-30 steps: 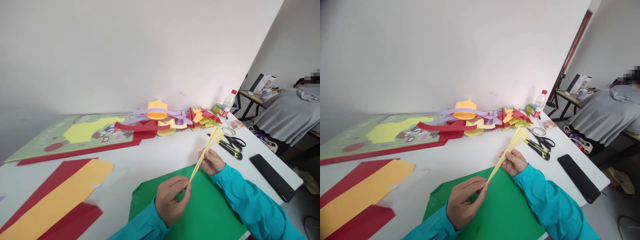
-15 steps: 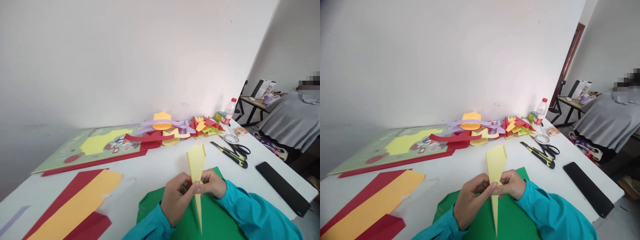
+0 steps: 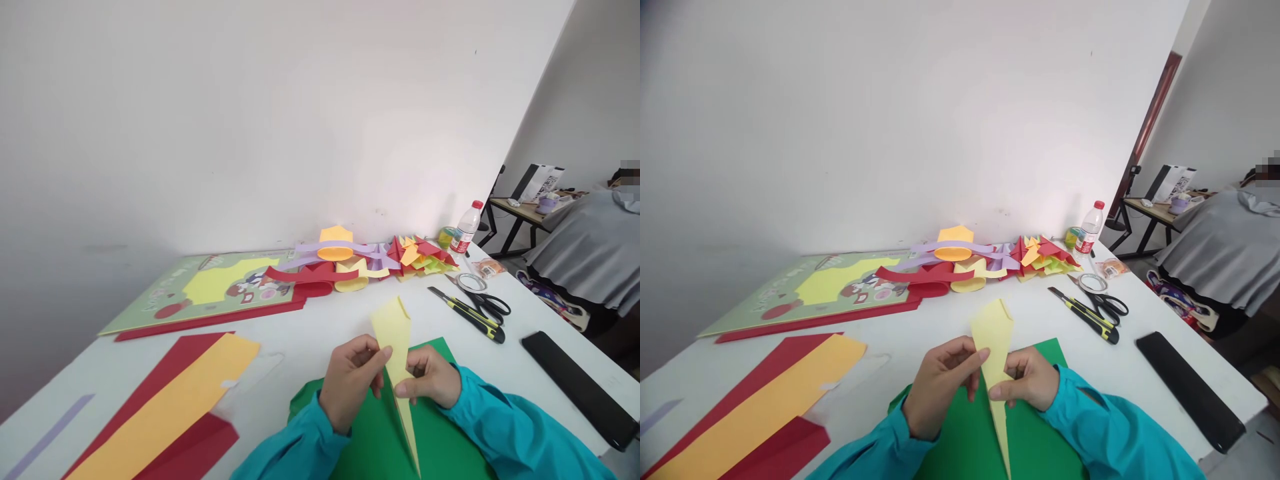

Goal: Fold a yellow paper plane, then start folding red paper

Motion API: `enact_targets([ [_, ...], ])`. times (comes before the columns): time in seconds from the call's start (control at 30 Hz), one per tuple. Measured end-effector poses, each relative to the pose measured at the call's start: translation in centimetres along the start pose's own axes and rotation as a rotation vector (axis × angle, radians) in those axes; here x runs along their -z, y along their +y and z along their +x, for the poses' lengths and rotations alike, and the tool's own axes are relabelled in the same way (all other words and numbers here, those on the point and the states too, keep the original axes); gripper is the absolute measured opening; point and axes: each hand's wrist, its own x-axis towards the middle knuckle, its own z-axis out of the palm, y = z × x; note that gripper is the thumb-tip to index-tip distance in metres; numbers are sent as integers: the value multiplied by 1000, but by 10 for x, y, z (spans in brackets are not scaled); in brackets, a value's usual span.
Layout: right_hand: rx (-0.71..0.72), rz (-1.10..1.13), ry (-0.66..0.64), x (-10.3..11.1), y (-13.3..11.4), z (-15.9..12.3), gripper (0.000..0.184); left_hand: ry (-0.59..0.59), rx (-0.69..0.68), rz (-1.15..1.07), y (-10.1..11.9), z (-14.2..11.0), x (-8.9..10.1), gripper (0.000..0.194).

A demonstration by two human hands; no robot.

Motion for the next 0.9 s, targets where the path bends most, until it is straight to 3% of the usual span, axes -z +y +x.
enact_targets([
  [0.33, -64, 130, -53, -1, -2, 0, 39, 122, -99, 11, 11, 3, 12, 38],
  [0.5, -65, 167, 33, 0, 2, 1, 44, 180, -115, -14, 8, 6, 14, 39],
  [0.6, -28, 115, 75, -1, 2, 1, 43, 140, -82, -26, 6, 5, 9, 36],
  [0.77, 30, 30, 136, -2, 1, 2, 43, -59, -15, 1, -1, 1, -2, 29],
  [0.9, 28, 17, 165, -2, 4, 3, 43, 1, -43, 23, -4, 0, -2, 24],
])
